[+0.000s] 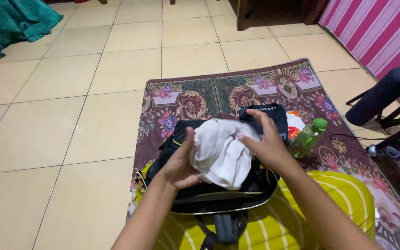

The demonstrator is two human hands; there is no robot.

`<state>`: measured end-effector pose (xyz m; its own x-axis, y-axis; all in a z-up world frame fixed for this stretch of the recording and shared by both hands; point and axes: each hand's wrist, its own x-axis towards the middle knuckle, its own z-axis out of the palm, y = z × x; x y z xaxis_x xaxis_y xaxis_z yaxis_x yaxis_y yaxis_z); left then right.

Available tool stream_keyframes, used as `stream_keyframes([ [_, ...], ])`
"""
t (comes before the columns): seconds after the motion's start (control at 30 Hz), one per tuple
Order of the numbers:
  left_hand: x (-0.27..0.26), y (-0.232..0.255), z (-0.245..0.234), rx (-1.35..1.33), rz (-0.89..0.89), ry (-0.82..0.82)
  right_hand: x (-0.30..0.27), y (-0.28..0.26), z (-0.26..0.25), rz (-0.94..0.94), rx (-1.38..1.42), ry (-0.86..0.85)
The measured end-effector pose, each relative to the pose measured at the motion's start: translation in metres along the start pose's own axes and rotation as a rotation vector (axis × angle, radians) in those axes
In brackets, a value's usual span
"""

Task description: The person sits on the floor and packs a black backpack, folding and placing clothing items into its compartments and zipping them. They then open the compartments and take items out, including a watch, sunglasses, a cable, and a plastic pouch, arranging them on the mat.

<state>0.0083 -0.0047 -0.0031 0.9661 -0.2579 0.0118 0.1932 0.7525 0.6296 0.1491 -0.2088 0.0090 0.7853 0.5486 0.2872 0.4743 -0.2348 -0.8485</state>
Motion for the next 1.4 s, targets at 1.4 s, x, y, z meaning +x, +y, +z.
stream_keyframes([
  [1.4, 0.024, 0.055, 0.042, 1.137, 0.449, 0.072, 0.012, 0.033, -0.112, 0.452, 0.353, -0.326],
])
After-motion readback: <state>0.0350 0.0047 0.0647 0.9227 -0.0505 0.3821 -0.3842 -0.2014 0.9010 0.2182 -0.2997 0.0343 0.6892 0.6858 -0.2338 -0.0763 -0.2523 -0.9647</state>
